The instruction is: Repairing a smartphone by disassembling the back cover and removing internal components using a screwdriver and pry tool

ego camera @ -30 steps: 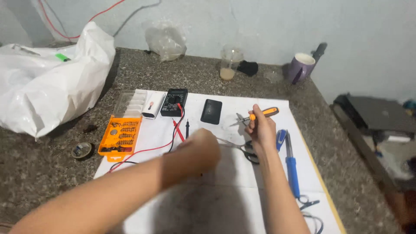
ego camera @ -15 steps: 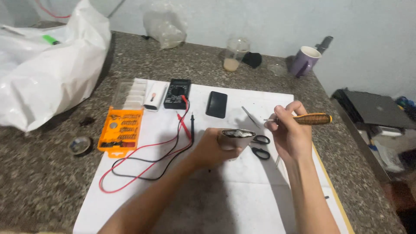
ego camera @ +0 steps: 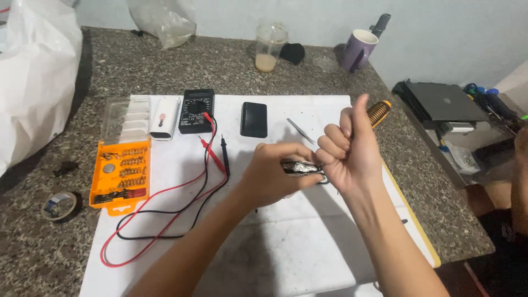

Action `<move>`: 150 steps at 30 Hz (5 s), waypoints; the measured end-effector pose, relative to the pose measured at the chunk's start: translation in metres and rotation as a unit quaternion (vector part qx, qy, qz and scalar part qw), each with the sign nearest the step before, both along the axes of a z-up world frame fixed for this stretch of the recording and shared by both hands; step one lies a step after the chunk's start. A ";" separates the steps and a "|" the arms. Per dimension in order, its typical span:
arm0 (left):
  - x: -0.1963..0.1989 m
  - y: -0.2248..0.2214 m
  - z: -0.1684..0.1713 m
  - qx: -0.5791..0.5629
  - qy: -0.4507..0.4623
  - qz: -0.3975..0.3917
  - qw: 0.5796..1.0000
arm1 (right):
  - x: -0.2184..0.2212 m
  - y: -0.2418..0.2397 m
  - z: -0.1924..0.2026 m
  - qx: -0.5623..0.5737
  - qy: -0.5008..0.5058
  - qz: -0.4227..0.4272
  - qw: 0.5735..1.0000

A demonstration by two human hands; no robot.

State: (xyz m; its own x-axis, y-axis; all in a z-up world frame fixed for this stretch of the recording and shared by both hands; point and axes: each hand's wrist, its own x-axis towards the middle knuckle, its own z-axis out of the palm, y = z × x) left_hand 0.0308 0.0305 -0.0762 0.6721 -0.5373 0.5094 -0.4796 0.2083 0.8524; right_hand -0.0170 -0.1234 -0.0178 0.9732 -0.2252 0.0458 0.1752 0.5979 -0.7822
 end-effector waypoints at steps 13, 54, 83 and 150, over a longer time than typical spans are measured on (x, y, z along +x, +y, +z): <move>-0.010 0.010 0.025 0.023 0.012 -0.002 1.000 | 0.003 -0.010 -0.006 -0.043 0.027 0.075 0.996; -0.005 0.009 0.011 0.051 0.064 -0.023 0.996 | 0.020 -0.022 -0.009 0.107 -0.074 0.320 0.938; 0.005 -0.002 -0.008 0.007 0.114 -0.059 0.992 | 0.044 -0.038 -0.029 0.080 -0.208 0.421 0.879; -0.045 -0.037 -0.036 0.080 0.121 0.078 0.986 | 0.042 -0.029 -0.031 -0.026 -0.060 0.178 0.982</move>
